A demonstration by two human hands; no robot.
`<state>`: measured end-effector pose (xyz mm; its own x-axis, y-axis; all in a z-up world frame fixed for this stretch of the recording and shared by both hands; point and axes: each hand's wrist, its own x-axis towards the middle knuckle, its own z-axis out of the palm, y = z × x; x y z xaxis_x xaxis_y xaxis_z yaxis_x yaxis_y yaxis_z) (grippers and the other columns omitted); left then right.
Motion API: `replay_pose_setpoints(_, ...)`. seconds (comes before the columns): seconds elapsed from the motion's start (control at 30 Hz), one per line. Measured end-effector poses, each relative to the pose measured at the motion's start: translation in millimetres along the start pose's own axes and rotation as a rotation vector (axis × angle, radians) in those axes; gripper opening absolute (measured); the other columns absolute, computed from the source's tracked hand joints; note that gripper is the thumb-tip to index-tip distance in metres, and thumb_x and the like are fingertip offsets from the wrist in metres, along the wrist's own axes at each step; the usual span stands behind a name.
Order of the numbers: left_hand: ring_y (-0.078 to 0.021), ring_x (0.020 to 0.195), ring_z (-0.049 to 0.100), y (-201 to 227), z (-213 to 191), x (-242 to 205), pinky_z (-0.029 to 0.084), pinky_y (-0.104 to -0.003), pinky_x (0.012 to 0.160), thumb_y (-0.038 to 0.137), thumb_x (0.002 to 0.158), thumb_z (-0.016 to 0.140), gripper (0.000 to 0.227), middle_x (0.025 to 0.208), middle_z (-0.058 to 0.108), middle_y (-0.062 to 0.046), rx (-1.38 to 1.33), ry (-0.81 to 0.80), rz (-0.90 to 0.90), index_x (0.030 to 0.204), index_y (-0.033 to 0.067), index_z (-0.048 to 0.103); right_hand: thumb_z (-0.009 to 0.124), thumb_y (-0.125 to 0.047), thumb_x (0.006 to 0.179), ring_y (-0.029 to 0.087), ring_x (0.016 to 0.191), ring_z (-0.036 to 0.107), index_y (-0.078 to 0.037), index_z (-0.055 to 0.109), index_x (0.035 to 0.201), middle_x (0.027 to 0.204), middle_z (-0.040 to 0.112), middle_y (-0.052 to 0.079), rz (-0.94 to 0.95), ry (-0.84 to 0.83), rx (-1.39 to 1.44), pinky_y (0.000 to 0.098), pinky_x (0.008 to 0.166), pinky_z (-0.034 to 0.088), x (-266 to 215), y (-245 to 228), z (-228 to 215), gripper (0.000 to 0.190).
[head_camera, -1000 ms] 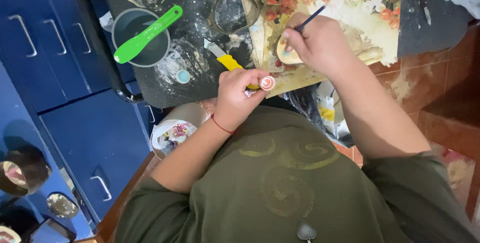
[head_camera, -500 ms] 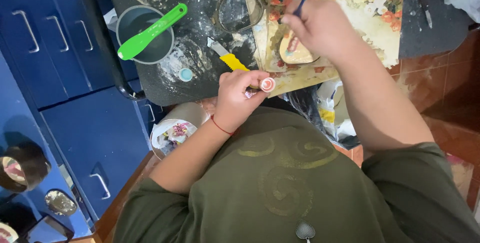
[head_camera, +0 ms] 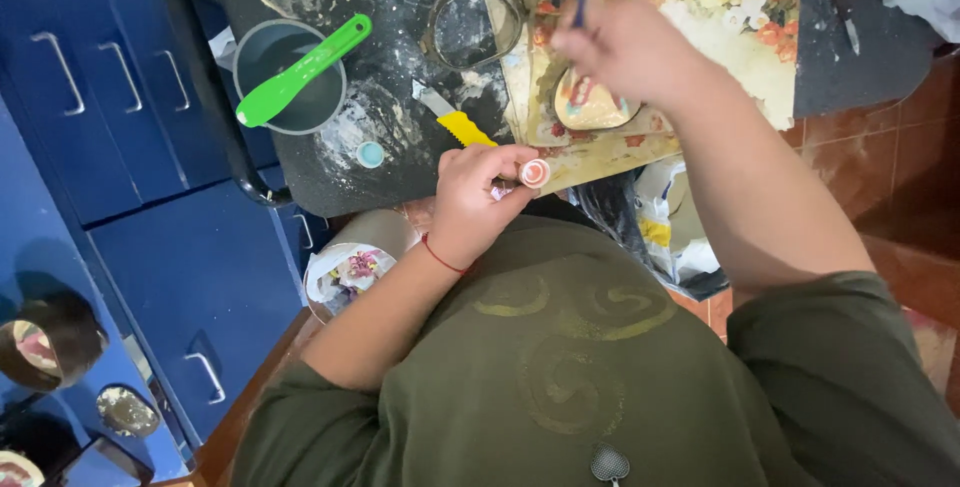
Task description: The person paints a dental mold held in their left hand using a small brush in their right hand. They dip the brush into a small container of liquid and apply it to the mold's surface. Later, they move to a different table to paint a second mold with a different brush and paint source.
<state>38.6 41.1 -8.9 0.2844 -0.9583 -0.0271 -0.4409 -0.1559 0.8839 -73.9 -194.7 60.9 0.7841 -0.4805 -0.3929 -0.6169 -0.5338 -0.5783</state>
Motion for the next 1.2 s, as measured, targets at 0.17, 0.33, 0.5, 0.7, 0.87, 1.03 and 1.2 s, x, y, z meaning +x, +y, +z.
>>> replay_pose_setpoints(0.17,-0.0121,0.088,0.064,2,-4,2,0.033,-0.037,0.088,0.019,0.081,0.075,0.026,0.084,0.063,0.016,-0.016,-0.014,-0.010,0.104,0.0317,0.072,0.050,-0.042,0.122,0.015,0.075,0.074,-0.011,0.063,0.100,0.076,0.067,0.001,-0.074,0.320,0.125,0.0312,0.066,0.053,-6,50,11,0.039)
replay_pose_setpoints(0.33,-0.0132,0.089,0.065,-4,0,3,0.036,-0.037,0.087,0.023,0.080,0.077,0.032,0.087,0.064,0.013,-0.003,0.011,0.049,0.110,0.0315,0.072,0.052,-0.021,0.118,0.006,0.074,0.070,-0.009,0.062,0.101,0.084,0.065,-0.002,0.356,0.363,0.394,0.0168,0.058,0.058,-19,17,3,0.023)
replay_pose_setpoints(0.5,-0.0137,0.087,0.066,-5,2,8,0.038,-0.038,0.087,0.025,0.081,0.077,0.025,0.086,0.065,0.016,-0.014,0.035,0.062,0.105,0.0307,0.072,0.049,-0.019,0.120,0.006,0.061,0.061,-0.008,0.060,0.102,0.075,0.062,-0.001,0.274,0.573,0.547,0.0160,0.052,0.048,-36,50,20,0.023)
replay_pose_setpoints(0.7,-0.0148,0.093,0.070,-2,0,18,0.042,-0.037,0.093,0.024,0.079,0.080,0.031,0.104,0.075,0.012,-0.097,0.036,0.102,0.110,0.0265,0.072,0.040,-0.010,0.118,0.013,0.080,0.068,-0.005,0.059,0.099,0.091,0.066,0.004,0.119,0.712,0.445,0.0212,0.069,0.058,-78,42,33,0.027)
replay_pose_setpoints(0.87,-0.0130,0.091,0.069,-4,10,27,0.046,-0.027,0.091,0.020,0.073,0.090,0.040,0.081,0.072,0.010,-0.255,0.141,0.187,0.110,0.0202,0.076,0.062,-0.030,0.104,0.031,0.072,0.072,0.000,0.071,0.085,0.081,0.073,0.017,-0.439,0.631,0.578,0.0390,0.066,0.058,-99,7,68,0.036)
replay_pose_setpoints(1.03,-0.0144,0.090,0.069,-2,13,33,0.045,-0.029,0.088,0.020,0.072,0.091,0.040,0.080,0.071,0.010,-0.178,0.157,0.253,0.110,0.0239,0.076,0.059,-0.020,0.103,0.033,0.066,0.066,-0.002,0.075,0.094,0.079,0.069,0.012,-0.627,0.645,0.170,0.0426,0.059,0.058,-99,-2,69,0.026)
replay_pose_setpoints(1.2,-0.0149,0.090,0.069,3,12,37,0.044,-0.029,0.086,0.019,0.075,0.089,0.038,0.079,0.071,0.011,-0.140,0.153,0.267,0.110,0.0240,0.075,0.056,-0.009,0.105,0.024,0.059,0.064,0.002,0.071,0.093,0.068,0.066,0.014,-0.424,0.586,0.564,0.0336,0.057,0.056,-101,4,81,0.022)
